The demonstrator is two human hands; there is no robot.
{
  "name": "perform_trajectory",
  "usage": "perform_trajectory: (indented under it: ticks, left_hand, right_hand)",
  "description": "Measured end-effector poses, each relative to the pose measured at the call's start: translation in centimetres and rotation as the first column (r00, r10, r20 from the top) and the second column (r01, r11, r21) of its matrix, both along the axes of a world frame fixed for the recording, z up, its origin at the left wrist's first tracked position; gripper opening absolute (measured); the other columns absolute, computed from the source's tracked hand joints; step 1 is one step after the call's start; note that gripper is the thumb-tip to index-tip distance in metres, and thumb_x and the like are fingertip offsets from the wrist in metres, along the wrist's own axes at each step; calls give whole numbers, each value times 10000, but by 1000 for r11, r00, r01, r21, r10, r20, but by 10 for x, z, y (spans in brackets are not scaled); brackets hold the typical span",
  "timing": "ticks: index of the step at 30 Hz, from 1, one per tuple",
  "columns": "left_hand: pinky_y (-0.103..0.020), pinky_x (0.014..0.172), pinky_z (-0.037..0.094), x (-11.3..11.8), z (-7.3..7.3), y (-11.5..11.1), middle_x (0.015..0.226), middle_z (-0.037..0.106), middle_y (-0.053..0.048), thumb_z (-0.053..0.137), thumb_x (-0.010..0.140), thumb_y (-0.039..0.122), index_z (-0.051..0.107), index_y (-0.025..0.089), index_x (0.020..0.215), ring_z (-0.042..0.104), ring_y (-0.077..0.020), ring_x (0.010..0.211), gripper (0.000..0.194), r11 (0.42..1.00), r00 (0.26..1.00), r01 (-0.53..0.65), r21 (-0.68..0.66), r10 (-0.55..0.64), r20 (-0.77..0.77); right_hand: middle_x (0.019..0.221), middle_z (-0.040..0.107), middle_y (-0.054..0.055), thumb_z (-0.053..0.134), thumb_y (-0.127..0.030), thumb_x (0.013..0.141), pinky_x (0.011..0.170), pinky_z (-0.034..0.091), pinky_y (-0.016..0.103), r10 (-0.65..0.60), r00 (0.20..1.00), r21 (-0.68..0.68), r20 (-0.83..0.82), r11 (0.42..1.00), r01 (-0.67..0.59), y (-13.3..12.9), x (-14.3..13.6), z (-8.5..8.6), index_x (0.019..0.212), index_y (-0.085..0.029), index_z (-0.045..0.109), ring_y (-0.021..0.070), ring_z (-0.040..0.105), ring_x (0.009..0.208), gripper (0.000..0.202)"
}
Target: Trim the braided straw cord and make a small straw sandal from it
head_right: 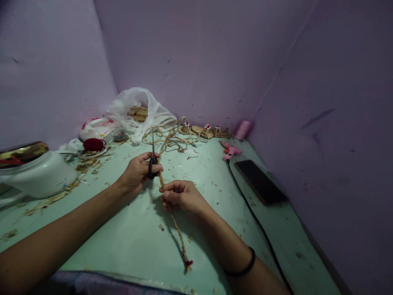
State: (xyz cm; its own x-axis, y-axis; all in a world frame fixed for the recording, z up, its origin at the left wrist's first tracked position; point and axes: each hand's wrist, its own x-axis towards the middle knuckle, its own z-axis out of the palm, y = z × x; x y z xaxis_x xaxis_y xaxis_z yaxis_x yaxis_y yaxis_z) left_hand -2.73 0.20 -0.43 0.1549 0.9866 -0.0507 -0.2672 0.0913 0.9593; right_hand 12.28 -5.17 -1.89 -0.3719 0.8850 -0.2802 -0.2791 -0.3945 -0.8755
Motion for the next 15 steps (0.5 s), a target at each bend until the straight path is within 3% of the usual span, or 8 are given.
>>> perform_trajectory:
  ticks: [4, 8, 11, 15]
  left_hand:
    - [-163, 495, 417, -2, -1, 2, 570, 590, 34, 703, 522, 121, 503, 159, 888, 549, -75, 487, 419, 999, 995, 52, -1, -52, 89]
    - [-169, 539, 439, -5, -3, 3, 618, 618, 12, 697, 537, 115, 482, 167, 911, 575, -83, 532, 435, 990, 974, 139, -15, -134, 180]
    - [-193, 555, 454, -6, -5, 4, 658, 647, -24, 697, 548, 130, 479, 159, 923, 592, -102, 545, 434, 986, 977, 161, -30, -155, 145]
    - [-184, 510, 438, -5, -7, 6, 641, 644, -21, 695, 574, 162, 490, 157, 910, 592, -104, 522, 394, 994, 995, 95, -50, -94, 39]
  right_hand:
    - [669, 657, 54, 687, -263, 656, 537, 501, 233, 61, 992, -100, -112, 992, -73, -1, 1, 6, 779, -84, 651, 97, 593, 513, 220]
    - [622, 631, 23, 715, -225, 623, 502, 509, 226, 111, 984, -134, -139, 982, -130, -2, 3, 9, 827, -71, 656, 89, 579, 500, 262]
    - [558, 608, 1, 749, -223, 568, 448, 487, 200, 83, 993, -111, -80, 990, -92, -2, 3, 9, 754, -81, 649, 74, 547, 450, 255]
    - [489, 594, -11, 760, -254, 516, 387, 438, 196, 22, 999, -18, 25, 1000, -21, -2, 0, 7, 620, -115, 598, 72, 504, 375, 237]
